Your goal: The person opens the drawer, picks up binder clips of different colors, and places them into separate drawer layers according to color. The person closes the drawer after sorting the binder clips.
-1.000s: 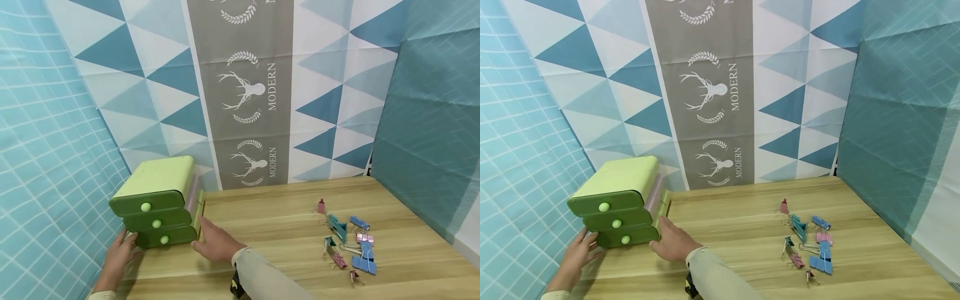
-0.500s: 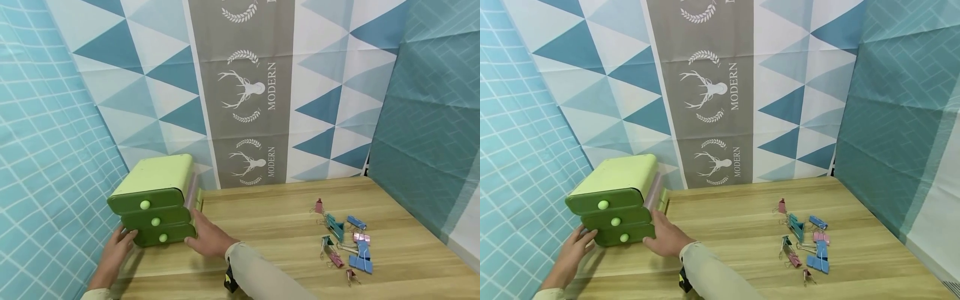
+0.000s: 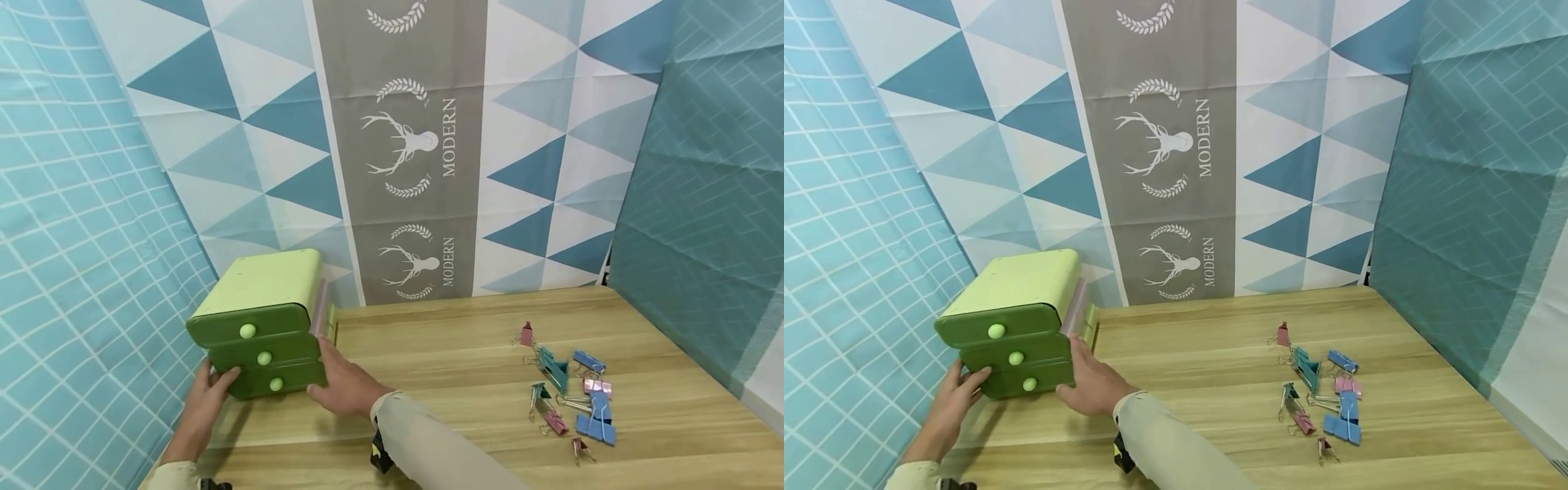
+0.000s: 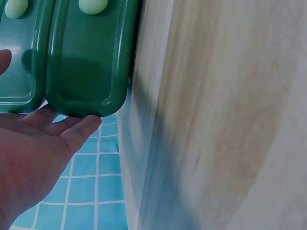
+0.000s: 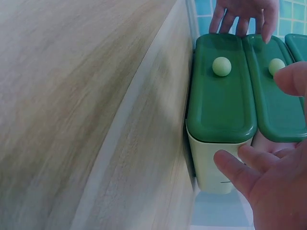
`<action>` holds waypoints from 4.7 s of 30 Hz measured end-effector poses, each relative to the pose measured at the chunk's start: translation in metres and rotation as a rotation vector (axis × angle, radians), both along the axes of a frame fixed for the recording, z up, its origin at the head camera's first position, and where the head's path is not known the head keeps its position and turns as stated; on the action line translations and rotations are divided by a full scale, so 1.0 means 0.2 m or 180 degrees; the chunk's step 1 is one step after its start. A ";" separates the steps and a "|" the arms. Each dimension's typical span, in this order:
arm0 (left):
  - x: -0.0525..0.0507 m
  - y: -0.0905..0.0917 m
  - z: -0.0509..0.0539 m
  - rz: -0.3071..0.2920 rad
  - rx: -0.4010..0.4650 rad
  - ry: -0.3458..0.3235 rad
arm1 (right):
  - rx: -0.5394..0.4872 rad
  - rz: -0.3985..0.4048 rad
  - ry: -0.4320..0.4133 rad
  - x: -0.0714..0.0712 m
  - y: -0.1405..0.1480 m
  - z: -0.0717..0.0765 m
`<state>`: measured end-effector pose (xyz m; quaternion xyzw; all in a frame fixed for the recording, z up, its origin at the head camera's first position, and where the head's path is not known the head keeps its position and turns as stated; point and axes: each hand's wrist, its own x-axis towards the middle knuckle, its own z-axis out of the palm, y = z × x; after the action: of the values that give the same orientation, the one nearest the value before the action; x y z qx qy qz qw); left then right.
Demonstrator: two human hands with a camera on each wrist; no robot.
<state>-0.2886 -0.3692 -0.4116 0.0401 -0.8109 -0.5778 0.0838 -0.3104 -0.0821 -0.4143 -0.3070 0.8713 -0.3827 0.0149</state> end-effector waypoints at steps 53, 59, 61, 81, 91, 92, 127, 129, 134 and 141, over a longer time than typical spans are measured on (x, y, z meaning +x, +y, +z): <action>-0.05 0.59 0.00 -0.0726 -0.0370 -0.0066 | -0.0004 -0.0758 0.0300 0.14 0.68 0.00; -0.06 0.67 -0.01 -0.0763 -0.0488 -0.0095 | -0.0011 -0.0906 0.0155 0.14 0.76 0.00; -0.07 0.69 -0.01 -0.0792 -0.0512 -0.0098 | -0.0029 -0.0959 0.0103 0.14 0.79 0.00; -0.09 0.93 -0.02 -0.0931 -0.0631 0.0095 | -0.0082 -0.1331 -0.0085 0.15 0.99 -0.02; -0.10 1.03 0.00 -0.0946 -0.0608 0.0099 | -0.0172 -0.1400 -0.0143 0.15 1.07 -0.04; -0.10 1.04 0.00 -0.0946 -0.0622 0.0101 | -0.0163 -0.1416 -0.0153 0.14 1.08 -0.04; -0.26 1.20 0.00 -0.0852 -0.1031 0.0640 | -0.1521 -0.1428 -0.0819 0.03 1.22 -0.07; -0.27 1.20 0.00 -0.0882 -0.1016 0.0631 | -0.1608 -0.1404 -0.0838 0.02 1.23 -0.07; -0.32 1.20 0.03 -0.0979 -0.0942 0.0590 | -0.1746 -0.1375 -0.0795 0.00 1.25 -0.07; -0.30 1.19 0.10 -0.0926 -0.0874 0.0298 | -0.1831 -0.1393 -0.0821 0.00 1.24 -0.08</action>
<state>-0.3482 -0.1309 -0.3909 -0.1161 -0.8745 -0.4690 0.0417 -0.3109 0.1655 -0.4311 -0.0547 0.7642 -0.6411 -0.0444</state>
